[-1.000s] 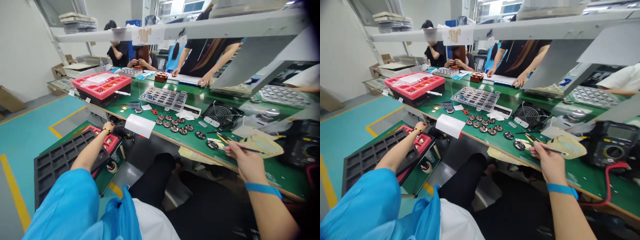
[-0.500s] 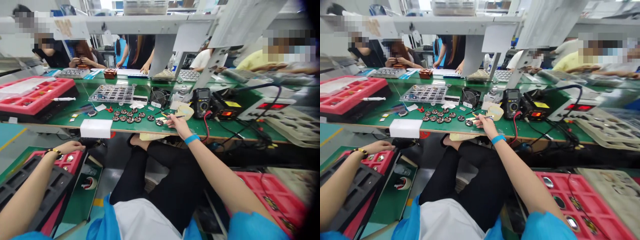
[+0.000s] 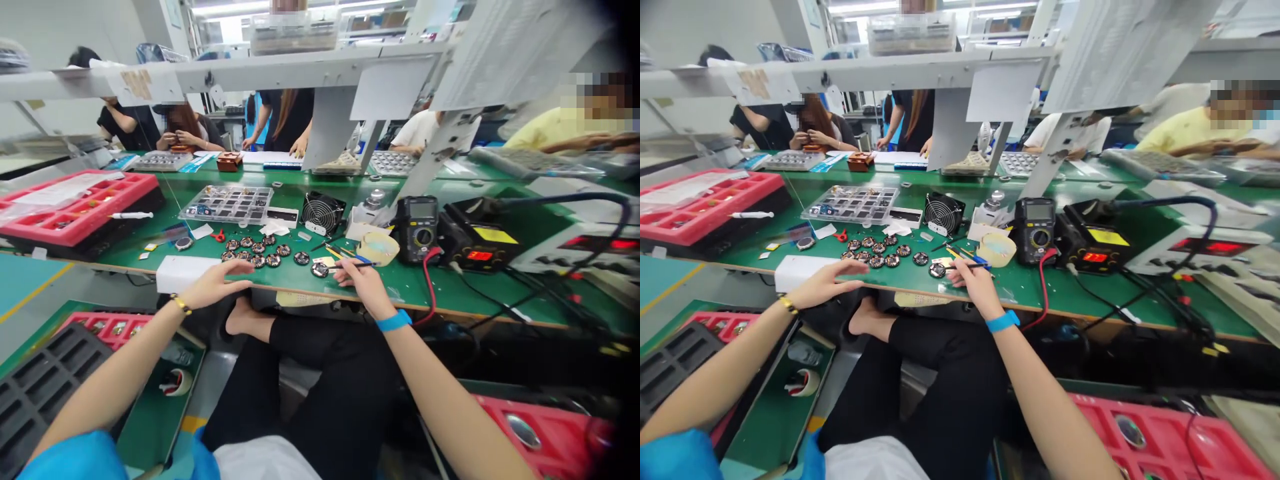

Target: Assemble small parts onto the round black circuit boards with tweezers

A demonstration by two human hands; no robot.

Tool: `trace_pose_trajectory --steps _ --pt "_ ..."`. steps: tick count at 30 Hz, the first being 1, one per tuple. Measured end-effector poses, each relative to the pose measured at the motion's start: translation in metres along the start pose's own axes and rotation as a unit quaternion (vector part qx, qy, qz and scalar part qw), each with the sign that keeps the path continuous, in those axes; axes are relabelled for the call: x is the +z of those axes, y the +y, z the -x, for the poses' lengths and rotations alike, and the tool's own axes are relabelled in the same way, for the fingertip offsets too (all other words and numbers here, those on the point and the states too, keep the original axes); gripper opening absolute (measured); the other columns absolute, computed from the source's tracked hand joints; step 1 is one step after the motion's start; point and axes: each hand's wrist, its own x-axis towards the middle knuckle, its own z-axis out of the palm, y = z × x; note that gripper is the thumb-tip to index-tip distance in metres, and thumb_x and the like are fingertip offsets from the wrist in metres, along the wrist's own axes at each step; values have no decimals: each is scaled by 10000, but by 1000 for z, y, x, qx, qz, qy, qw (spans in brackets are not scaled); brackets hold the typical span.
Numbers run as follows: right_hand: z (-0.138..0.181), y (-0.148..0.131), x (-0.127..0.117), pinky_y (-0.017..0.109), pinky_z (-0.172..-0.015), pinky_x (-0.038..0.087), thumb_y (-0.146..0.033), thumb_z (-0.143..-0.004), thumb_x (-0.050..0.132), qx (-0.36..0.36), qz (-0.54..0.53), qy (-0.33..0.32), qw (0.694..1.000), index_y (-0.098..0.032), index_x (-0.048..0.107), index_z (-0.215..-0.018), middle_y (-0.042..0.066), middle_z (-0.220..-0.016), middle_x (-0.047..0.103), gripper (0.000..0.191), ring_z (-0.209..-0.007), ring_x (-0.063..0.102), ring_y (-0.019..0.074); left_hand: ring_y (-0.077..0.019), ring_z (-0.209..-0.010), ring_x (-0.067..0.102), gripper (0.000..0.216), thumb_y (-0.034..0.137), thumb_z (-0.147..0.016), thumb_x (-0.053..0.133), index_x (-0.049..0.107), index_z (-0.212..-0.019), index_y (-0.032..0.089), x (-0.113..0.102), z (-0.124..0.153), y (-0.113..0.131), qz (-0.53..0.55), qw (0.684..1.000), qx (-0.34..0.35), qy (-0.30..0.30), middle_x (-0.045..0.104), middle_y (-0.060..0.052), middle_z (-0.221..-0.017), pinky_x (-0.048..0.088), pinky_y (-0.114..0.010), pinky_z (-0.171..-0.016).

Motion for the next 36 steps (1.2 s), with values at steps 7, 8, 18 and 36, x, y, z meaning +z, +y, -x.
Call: trace_pose_trajectory --steps 7,8,18,36 --pt "10 -3 -6 294 -657 588 -731 -844 697 -4 6 -22 1000 -167 768 -981 57 -751 744 584 -671 676 166 -328 -1411 540 781 438 -902 759 406 -1572 248 55 -78 -8 -180 974 80 115 546 -173 -1519 432 -505 -1190" --pt "11 -3 -6 298 -667 589 -716 -862 688 -2 7 -28 1000 -173 770 -998 57 -758 744 566 -681 677 169 -338 -1412 533 787 447 -908 752 394 -1579 245 60 -84 -8 -206 968 74 126 548 -176 -1517 430 -517 -1186" --pt "16 -3 -9 317 -701 616 -618 -979 596 5 8 -32 999 -214 765 -1093 63 -836 756 452 -765 710 198 -314 -1252 610 292 422 -998 645 701 -1233 258 79 -114 -8 -303 938 97 136 729 -82 -1289 361 -581 -1215" --pt "11 -13 -43 595 -1187 470 -473 -990 650 -222 423 -110 872 -302 550 -1501 114 -1552 556 548 -1455 512 343 -244 -1100 708 74 224 -963 629 659 -910 266 61 -109 6 -188 971 127 70 722 -60 -1203 573 -458 -1011"
